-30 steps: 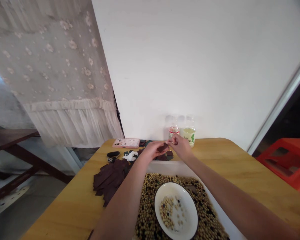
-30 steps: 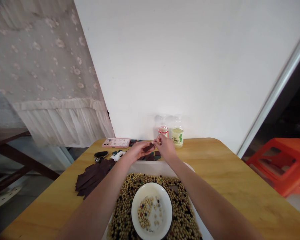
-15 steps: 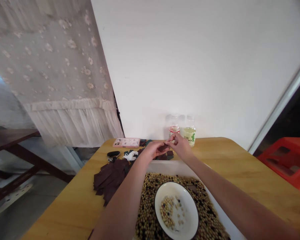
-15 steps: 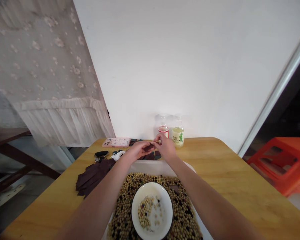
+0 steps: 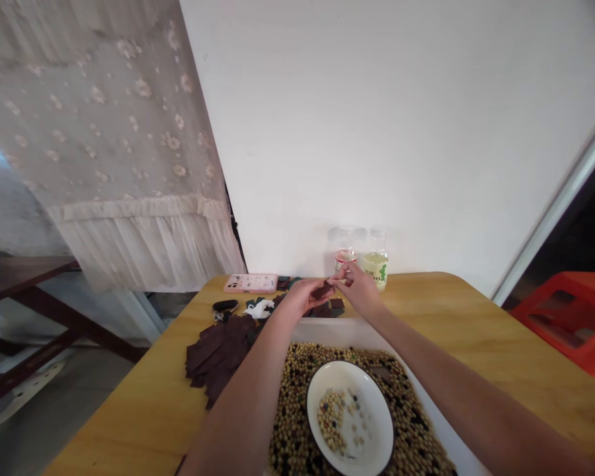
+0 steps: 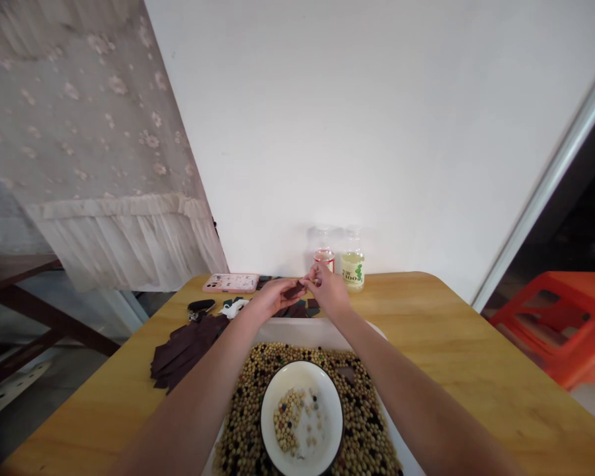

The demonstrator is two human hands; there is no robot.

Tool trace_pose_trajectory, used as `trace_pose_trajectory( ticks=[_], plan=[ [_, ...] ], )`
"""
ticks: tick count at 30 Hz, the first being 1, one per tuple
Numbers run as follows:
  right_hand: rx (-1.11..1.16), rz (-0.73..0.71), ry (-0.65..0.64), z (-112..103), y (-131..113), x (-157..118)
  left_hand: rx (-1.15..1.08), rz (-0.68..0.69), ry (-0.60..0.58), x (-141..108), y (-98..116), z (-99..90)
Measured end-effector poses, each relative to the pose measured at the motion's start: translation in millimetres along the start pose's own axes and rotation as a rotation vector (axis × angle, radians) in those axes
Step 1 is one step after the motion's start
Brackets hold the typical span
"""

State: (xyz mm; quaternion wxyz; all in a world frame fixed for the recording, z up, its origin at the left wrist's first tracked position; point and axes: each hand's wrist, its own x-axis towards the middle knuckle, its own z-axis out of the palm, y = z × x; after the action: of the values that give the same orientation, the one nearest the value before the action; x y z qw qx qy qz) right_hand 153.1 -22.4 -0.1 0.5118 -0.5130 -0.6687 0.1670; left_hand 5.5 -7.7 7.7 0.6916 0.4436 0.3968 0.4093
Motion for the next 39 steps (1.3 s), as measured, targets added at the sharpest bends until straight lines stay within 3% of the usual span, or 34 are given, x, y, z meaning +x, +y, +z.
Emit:
trace_pose_trajectory(
  ticks=[7,13,18,24,29,35,39],
  plan=[
    [0.034,-0.011,0.021,-1.6,-2.9,-0.2,0.019,-0.025,-0.042,-1.2,1.3,1.0],
    [0.012,0.000,0.030,-0.3,-0.7,0.1,-0.013,0.015,0.008,-0.8,0.8,-0.1],
    [0.012,-0.005,0.032,-0.2,1.0,0.3,0.017,-0.019,-0.052,1.1,0.0,-0.5],
    [0.037,-0.006,0.033,1.0,2.2,0.9,-0.022,0.012,0.013,1.9,-0.6,-1.7],
    [0.026,-0.010,0.037,-0.4,0.7,0.9,0.013,-0.013,-0.049,1.7,-1.1,-1.3],
    [0.033,0.006,0.023,-0.4,0.0,0.5,-0.013,0.004,0.011,1.2,-0.3,-1.6],
    [0.053,0.007,0.021,-0.2,0.6,-0.2,0.027,-0.008,-0.026,-0.8,0.7,-0.4]
  ],
)
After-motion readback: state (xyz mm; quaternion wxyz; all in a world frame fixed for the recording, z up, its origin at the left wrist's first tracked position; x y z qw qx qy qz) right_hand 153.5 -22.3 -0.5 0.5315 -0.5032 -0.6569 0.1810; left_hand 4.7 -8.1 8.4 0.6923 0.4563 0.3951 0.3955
